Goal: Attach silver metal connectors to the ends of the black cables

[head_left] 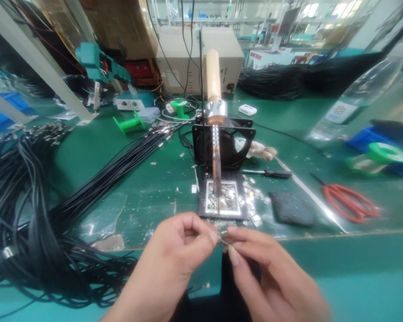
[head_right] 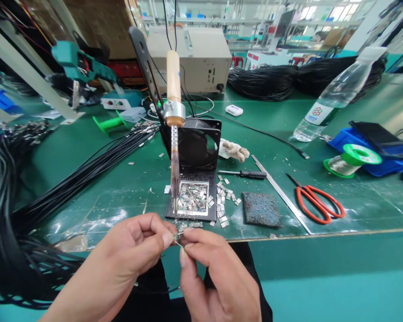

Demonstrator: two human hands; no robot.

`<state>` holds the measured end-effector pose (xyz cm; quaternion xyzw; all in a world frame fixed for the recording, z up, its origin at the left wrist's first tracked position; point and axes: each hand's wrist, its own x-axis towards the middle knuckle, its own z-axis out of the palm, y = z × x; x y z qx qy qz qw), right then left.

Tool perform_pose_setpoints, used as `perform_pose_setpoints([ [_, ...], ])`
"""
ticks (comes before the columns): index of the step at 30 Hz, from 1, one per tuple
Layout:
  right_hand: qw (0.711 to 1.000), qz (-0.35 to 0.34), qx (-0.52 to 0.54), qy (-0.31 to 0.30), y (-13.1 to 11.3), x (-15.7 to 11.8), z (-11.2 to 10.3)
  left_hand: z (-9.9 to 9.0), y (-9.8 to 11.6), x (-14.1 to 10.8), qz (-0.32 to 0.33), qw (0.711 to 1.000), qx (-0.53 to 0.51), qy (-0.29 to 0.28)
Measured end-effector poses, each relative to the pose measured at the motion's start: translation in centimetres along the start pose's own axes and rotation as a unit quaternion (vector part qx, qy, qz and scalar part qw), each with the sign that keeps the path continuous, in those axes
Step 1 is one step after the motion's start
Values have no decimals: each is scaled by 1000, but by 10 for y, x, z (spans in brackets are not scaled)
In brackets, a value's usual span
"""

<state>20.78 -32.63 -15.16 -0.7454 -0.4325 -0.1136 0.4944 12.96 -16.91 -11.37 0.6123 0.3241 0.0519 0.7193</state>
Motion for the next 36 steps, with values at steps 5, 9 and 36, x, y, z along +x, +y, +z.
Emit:
perform_pose_setpoints([
  [5, 1000, 8, -5, 3, 0, -2, -1, 1, 0, 0, -6, 1000, 5, 7],
  [9, 1000, 11, -13, 3, 0, -2, 2, 3, 1, 1, -11, 1000, 3, 7],
  [36, 999, 29, -16, 29, -6, 2, 9, 6, 5, 2, -20, 999, -32, 12],
])
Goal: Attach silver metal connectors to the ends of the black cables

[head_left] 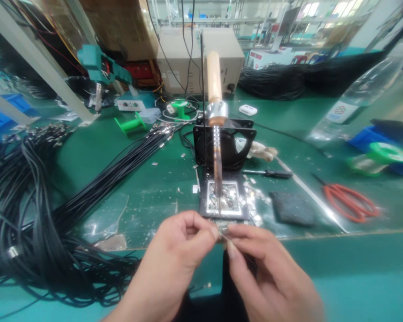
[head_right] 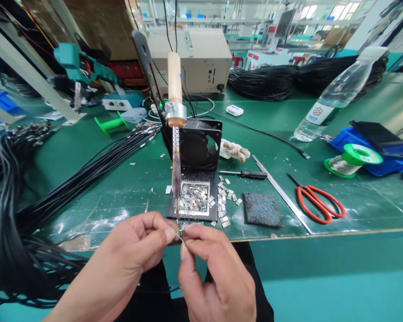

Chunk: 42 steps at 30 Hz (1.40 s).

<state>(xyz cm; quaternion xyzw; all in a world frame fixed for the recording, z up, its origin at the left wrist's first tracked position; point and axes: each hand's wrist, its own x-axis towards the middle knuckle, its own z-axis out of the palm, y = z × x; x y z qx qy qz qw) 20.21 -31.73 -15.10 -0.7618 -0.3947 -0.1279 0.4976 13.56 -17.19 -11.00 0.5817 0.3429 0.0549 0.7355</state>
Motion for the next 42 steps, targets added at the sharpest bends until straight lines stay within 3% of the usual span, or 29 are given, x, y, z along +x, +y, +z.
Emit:
perform_pose_setpoints([
  [19, 999, 2, 5, 54, -8, 11, 5, 3, 1, 0, 7, 1000, -16, 9],
  [42, 999, 14, 5, 49, -5, 14, 8, 4, 4, 7, 8, 1000, -21, 15],
])
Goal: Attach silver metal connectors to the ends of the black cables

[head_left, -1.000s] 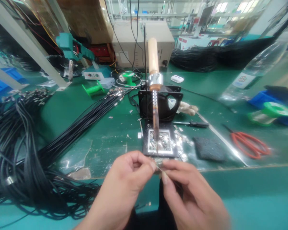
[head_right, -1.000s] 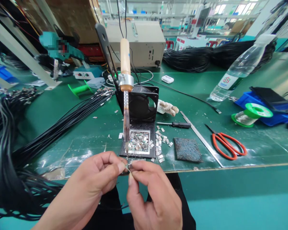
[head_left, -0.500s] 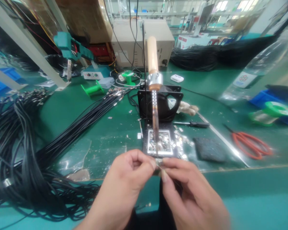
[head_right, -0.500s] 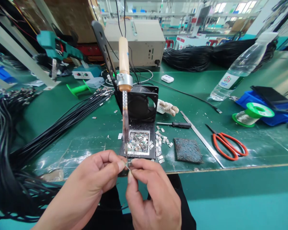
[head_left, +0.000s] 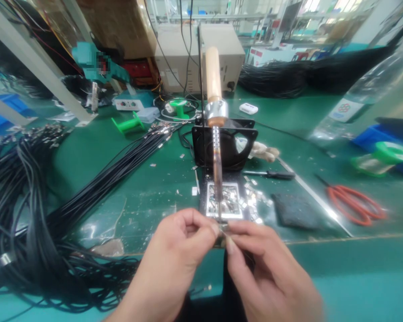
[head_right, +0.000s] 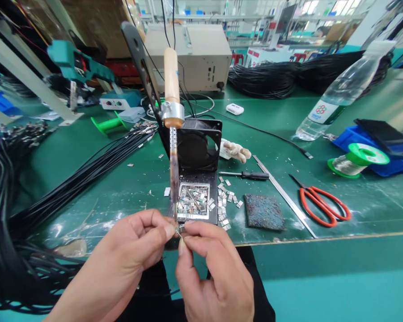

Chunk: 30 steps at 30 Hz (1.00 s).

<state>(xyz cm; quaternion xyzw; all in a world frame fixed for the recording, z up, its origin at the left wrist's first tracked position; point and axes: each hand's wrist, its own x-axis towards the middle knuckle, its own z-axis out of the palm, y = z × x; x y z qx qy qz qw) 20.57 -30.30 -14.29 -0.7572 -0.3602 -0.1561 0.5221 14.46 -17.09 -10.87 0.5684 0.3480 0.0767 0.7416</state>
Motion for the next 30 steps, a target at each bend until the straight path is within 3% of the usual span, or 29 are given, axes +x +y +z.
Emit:
perform_pose_setpoints([
  [9, 999, 5, 4, -36, 8, -2, -1, -1, 1, 1, 8, 1000, -9, -7],
  [30, 1000, 4, 9, 6, 1, 6, 2, -1, 3, 5, 23, 1000, -4, -3],
])
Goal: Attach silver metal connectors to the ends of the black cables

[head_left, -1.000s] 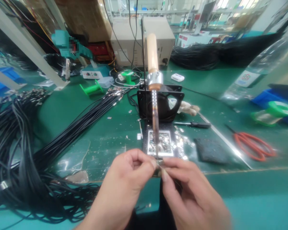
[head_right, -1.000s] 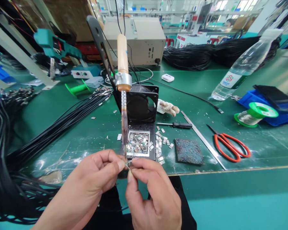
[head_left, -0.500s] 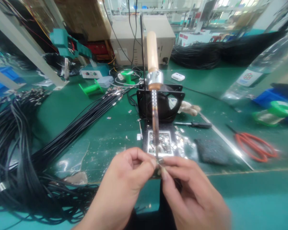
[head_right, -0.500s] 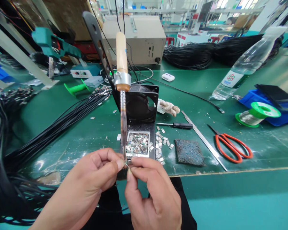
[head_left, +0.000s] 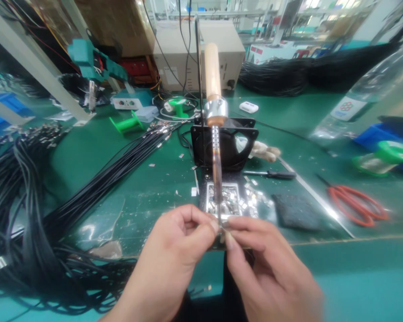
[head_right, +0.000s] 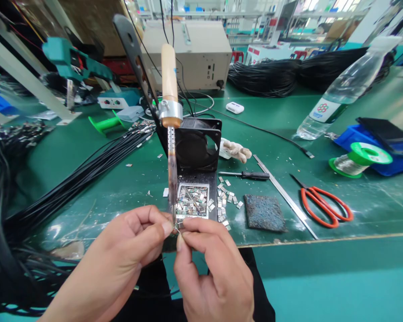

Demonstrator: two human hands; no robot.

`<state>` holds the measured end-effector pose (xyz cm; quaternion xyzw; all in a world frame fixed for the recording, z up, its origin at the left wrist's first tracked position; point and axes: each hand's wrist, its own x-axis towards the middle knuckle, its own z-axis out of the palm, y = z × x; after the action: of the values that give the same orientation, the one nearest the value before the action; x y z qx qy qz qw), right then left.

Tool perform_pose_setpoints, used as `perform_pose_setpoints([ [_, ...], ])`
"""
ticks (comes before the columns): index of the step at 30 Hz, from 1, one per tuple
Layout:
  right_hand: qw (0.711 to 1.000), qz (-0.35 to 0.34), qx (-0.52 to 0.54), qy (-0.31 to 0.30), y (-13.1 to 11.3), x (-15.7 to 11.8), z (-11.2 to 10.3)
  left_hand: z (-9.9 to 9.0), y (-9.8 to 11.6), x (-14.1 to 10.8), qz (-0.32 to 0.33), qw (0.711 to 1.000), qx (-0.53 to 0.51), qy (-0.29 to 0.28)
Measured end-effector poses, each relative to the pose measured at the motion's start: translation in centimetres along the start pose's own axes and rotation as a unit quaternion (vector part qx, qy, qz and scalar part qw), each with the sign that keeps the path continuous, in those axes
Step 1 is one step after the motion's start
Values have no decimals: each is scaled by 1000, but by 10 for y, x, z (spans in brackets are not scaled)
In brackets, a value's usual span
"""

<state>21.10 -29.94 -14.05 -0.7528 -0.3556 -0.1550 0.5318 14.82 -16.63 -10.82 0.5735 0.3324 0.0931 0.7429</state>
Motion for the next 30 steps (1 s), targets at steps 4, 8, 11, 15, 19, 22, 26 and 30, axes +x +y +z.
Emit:
perform_pose_setpoints([
  [4, 1000, -2, -1, 1, -1, 0, 0, 0, 0, 0, 1, 1000, 2, 0],
  [8, 1000, -4, 2, 1, 1, 1, 0, 1, 0, 1, 2, 1000, 2, -2],
  [11, 1000, -6, 5, 11, 2, 2, 0, 2, 1, 1, 0, 1000, 8, -2],
  [15, 1000, -6, 4, -2, 1, 2, 0, 1, 1, -1, -1, 1000, 7, 0],
  [19, 1000, -4, 11, 6, 0, 1, 2, 1, 2, -2, 8, 1000, 7, 0],
  [22, 1000, -9, 15, 9, -1, 1, 2, 1, 3, -3, 7, 1000, 8, 0],
  [26, 1000, -5, 8, 1, -1, 2, -1, 1, 4, -3, 6, 1000, 1, -5],
  [30, 1000, -4, 12, -3, 0, 1, -1, 2, 3, -3, 3, 1000, -3, -2],
])
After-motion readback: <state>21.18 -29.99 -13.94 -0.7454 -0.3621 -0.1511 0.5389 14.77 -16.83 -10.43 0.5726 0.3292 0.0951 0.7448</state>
